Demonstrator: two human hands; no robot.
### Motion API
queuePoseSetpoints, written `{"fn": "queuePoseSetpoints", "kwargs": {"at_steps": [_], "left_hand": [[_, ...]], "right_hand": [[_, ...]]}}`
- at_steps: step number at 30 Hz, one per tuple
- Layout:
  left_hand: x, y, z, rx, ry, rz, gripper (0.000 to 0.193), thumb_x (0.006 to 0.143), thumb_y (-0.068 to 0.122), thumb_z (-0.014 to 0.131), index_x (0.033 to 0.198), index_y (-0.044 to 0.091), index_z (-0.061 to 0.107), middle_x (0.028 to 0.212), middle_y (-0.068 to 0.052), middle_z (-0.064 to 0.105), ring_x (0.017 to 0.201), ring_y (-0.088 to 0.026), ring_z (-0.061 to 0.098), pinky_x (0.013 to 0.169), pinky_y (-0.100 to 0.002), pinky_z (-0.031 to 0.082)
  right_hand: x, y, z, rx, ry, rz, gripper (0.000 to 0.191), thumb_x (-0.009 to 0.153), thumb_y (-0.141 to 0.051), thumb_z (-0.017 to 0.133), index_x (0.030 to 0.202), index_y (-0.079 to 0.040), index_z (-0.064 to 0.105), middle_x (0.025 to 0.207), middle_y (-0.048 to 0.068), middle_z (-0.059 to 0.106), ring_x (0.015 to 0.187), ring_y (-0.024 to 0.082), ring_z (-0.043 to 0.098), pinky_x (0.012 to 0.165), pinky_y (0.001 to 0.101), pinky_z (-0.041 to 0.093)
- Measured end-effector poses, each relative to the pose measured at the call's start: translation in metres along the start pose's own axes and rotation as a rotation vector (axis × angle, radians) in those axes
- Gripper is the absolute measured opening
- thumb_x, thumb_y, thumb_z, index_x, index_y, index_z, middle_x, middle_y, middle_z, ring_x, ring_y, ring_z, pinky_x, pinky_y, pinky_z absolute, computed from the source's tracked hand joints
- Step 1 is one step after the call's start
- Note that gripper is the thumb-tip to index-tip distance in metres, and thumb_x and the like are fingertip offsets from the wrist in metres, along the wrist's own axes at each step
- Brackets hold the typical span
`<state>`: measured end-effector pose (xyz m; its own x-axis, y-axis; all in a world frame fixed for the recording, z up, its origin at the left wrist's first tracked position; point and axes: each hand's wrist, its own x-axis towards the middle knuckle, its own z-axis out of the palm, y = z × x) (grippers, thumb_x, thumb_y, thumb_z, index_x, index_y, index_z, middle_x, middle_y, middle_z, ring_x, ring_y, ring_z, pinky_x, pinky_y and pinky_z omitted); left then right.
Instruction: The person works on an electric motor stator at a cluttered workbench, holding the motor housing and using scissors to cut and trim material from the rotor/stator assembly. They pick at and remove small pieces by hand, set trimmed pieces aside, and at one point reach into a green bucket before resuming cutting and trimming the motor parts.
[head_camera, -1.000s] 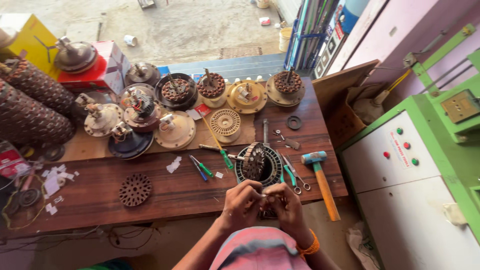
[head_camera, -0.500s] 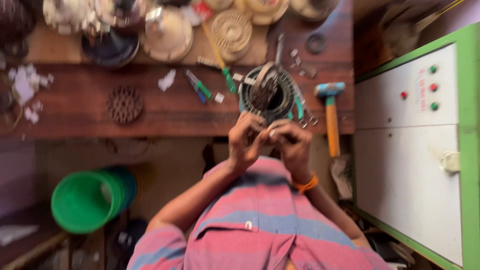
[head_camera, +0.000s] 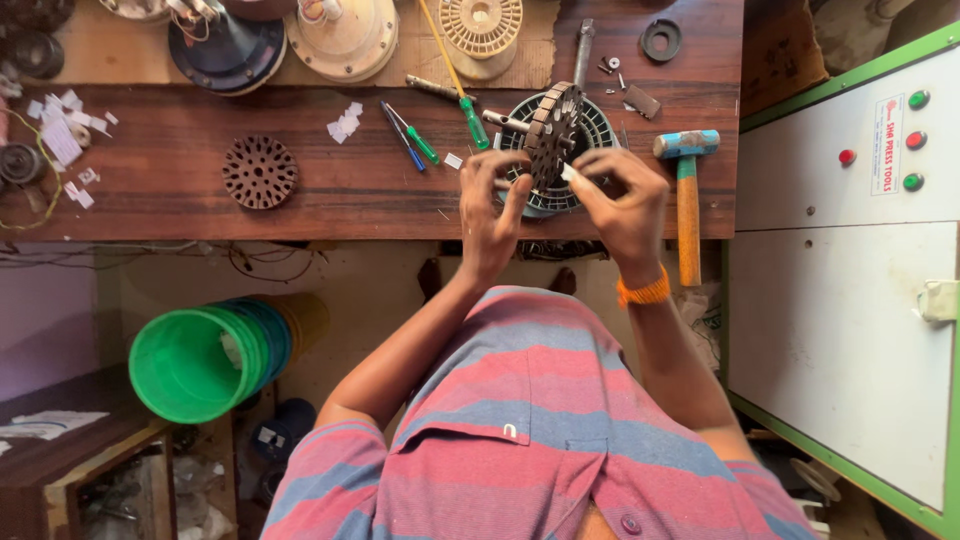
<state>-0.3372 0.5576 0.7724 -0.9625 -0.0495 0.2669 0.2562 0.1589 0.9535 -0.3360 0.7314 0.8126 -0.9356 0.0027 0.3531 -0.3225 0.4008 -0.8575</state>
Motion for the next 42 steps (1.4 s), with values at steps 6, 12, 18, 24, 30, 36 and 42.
{"fn": "queuePoseSetpoints", "kwargs": {"at_steps": [6, 12, 18, 24, 30, 36, 42], "left_hand": [[0.004, -0.019, 0.008, 0.110, -0.002, 0.152, 0.047, 0.090, 0.001, 0.071, 0.135, 0.001, 0.059, 0.120, -0.017, 0.065, 0.111, -0.032, 0.065, 0.098, -0.042, 0.053], [0.023, -0.017, 0.000, 0.245, -0.090, 0.101, 0.044, 0.088, 0.002, 0.074, 0.130, -0.002, 0.062, 0.112, -0.019, 0.069, 0.099, -0.035, 0.071, 0.085, -0.041, 0.056], [0.044, -0.013, -0.011, 0.238, -0.256, 0.113, 0.047, 0.086, 0.006, 0.077, 0.129, -0.004, 0.061, 0.110, -0.020, 0.069, 0.093, -0.033, 0.070, 0.082, -0.040, 0.056], [0.048, -0.009, -0.007, 0.273, -0.246, 0.087, 0.048, 0.088, 0.007, 0.076, 0.132, -0.002, 0.059, 0.114, -0.019, 0.068, 0.092, -0.033, 0.070, 0.082, -0.041, 0.056], [0.050, -0.008, -0.005, 0.239, -0.230, 0.064, 0.044, 0.089, 0.006, 0.074, 0.130, 0.000, 0.060, 0.117, -0.018, 0.068, 0.100, -0.034, 0.068, 0.088, -0.041, 0.054], [0.058, -0.012, 0.001, 0.062, -0.263, -0.006, 0.044, 0.092, 0.010, 0.075, 0.132, 0.001, 0.061, 0.120, -0.014, 0.070, 0.110, -0.026, 0.069, 0.097, -0.035, 0.053], [0.046, -0.015, 0.004, -0.283, -0.258, -0.376, 0.049, 0.091, 0.012, 0.073, 0.138, 0.007, 0.061, 0.119, -0.007, 0.072, 0.102, -0.012, 0.067, 0.091, -0.029, 0.055]], "right_hand": [[0.024, 0.021, 0.025, 0.046, -0.048, 0.058, 0.005, 0.086, 0.003, 0.072, 0.091, 0.005, 0.071, 0.098, 0.012, 0.074, 0.086, 0.017, 0.071, 0.078, 0.0284, 0.056], [0.029, 0.023, 0.033, -0.092, -0.001, -0.195, 0.012, 0.088, 0.006, 0.074, 0.097, 0.004, 0.066, 0.104, 0.013, 0.070, 0.097, 0.022, 0.070, 0.087, 0.0335, 0.056], [0.019, 0.025, 0.026, 0.019, 0.034, -0.095, 0.033, 0.088, -0.005, 0.080, 0.118, 0.002, 0.068, 0.114, 0.013, 0.066, 0.102, 0.021, 0.070, 0.088, 0.0332, 0.058], [0.022, 0.041, 0.036, -0.080, 0.155, -0.089, 0.013, 0.093, -0.003, 0.080, 0.105, -0.001, 0.076, 0.101, 0.011, 0.077, 0.090, 0.021, 0.074, 0.082, 0.0331, 0.058], [0.037, 0.041, 0.023, -0.129, 0.061, -0.168, 0.014, 0.093, 0.004, 0.074, 0.107, 0.002, 0.074, 0.102, 0.014, 0.074, 0.090, 0.024, 0.074, 0.080, 0.0335, 0.058], [0.043, 0.024, 0.014, -0.202, -0.025, -0.161, 0.015, 0.092, 0.004, 0.076, 0.107, 0.003, 0.073, 0.100, 0.015, 0.074, 0.090, 0.027, 0.074, 0.079, 0.0354, 0.057], [0.039, 0.017, 0.016, -0.356, 0.061, -0.272, 0.015, 0.090, -0.003, 0.080, 0.103, 0.000, 0.074, 0.099, 0.013, 0.074, 0.089, 0.026, 0.071, 0.078, 0.0359, 0.055]]}}
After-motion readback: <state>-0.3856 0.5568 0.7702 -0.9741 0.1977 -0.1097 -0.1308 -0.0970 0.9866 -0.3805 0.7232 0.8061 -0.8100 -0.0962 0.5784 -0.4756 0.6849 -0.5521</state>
